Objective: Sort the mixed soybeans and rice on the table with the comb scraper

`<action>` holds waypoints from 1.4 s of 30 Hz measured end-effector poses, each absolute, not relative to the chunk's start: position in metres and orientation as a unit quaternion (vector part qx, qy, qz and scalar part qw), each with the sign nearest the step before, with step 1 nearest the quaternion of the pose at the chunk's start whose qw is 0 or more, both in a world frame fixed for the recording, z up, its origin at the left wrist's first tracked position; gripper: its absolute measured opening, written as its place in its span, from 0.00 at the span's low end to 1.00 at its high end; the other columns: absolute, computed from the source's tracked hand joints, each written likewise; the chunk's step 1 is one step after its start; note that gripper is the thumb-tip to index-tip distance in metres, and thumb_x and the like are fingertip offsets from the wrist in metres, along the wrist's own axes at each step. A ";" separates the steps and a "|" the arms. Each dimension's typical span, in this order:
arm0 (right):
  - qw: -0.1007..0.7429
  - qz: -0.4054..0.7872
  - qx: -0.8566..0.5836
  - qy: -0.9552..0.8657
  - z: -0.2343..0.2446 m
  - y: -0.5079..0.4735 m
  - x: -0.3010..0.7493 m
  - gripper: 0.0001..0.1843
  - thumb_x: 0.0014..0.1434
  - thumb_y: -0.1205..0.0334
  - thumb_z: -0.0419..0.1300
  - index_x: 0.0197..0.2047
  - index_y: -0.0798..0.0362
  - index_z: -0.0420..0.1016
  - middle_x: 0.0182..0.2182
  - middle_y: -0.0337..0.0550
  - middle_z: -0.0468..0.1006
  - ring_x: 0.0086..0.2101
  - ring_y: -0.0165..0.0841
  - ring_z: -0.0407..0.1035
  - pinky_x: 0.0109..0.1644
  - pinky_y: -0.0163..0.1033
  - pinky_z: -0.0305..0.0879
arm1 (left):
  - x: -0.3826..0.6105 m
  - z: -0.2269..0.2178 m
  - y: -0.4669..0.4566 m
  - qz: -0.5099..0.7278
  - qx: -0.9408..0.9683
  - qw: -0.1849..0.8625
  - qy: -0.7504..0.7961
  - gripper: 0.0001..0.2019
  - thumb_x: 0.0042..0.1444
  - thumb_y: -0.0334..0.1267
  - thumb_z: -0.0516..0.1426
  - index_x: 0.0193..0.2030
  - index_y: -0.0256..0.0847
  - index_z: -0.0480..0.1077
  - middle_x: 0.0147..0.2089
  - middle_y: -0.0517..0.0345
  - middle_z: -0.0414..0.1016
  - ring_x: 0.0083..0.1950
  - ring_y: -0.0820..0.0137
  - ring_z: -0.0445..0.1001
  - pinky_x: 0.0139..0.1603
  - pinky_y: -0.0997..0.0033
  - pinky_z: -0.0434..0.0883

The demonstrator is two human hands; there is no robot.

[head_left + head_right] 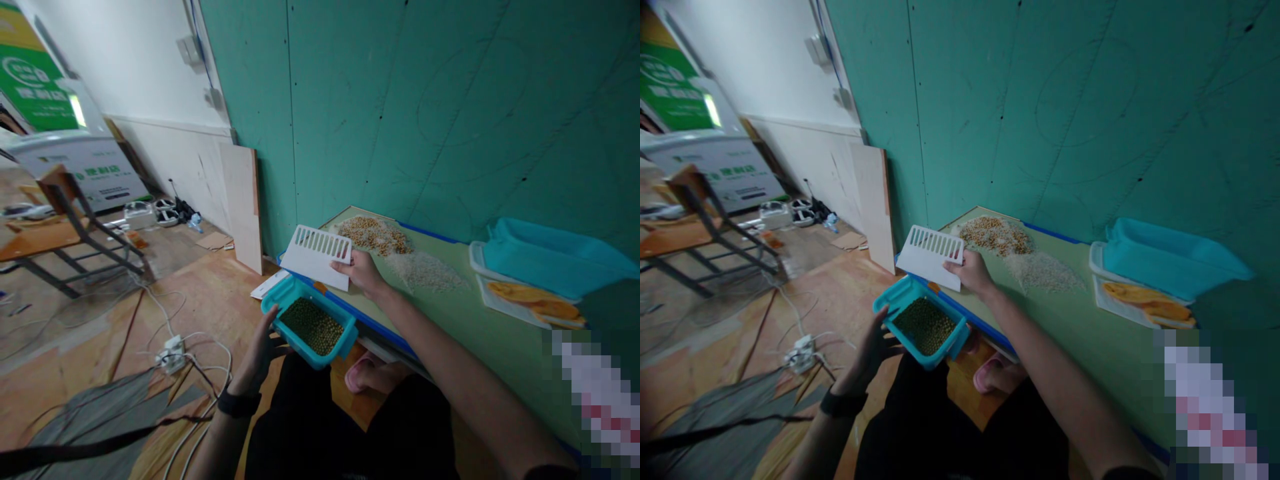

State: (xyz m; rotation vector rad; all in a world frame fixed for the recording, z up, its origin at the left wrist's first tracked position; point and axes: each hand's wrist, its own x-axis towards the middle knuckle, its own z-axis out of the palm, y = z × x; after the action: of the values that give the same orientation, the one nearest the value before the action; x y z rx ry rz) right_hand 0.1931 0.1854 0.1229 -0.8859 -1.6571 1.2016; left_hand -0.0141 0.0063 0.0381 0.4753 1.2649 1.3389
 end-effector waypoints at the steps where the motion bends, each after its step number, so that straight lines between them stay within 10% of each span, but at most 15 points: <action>1: 0.451 0.474 -0.362 -0.664 0.124 0.187 0.193 0.18 0.46 0.54 0.73 0.38 0.55 0.80 0.38 0.49 0.86 0.37 0.40 0.79 0.42 0.45 0.75 | -0.015 0.035 0.006 0.574 0.208 0.577 0.542 0.31 0.58 0.63 0.57 0.58 0.40 0.72 0.42 0.53 0.77 0.38 0.63 0.80 0.38 0.62 0.79; 15: 0.509 0.373 -0.392 -0.669 0.141 0.196 0.205 0.16 0.47 0.53 0.72 0.36 0.54 0.82 0.37 0.49 0.86 0.39 0.45 0.80 0.43 0.46 0.76 | 0.005 0.045 -0.015 0.581 0.212 0.560 0.551 0.36 0.59 0.61 0.58 0.68 0.45 0.64 0.69 0.43 0.67 0.44 0.60 0.81 0.41 0.61 0.79; 29: 0.487 0.441 -0.450 -0.605 0.128 0.243 0.256 0.16 0.42 0.59 0.72 0.35 0.56 0.81 0.34 0.47 0.85 0.34 0.40 0.79 0.40 0.44 0.75 | 0.013 0.024 -0.010 0.570 0.177 0.561 0.574 0.35 0.52 0.62 0.63 0.63 0.48 0.71 0.46 0.45 0.83 0.45 0.48 0.84 0.35 0.57 0.80; 42: 0.473 0.432 -0.427 -0.638 0.125 0.243 0.246 0.13 0.42 0.62 0.73 0.34 0.55 0.82 0.35 0.46 0.86 0.34 0.37 0.79 0.41 0.41 0.74 | 0.012 0.027 -0.006 0.551 0.157 0.575 0.584 0.35 0.53 0.63 0.63 0.63 0.47 0.69 0.47 0.45 0.82 0.43 0.52 0.84 0.37 0.59 0.80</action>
State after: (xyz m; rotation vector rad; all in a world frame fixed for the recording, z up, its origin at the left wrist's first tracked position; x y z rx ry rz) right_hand 0.2457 0.2428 0.1251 -1.0462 -1.5611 1.0572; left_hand 0.0119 -0.0059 0.0268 0.3684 1.3670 1.2900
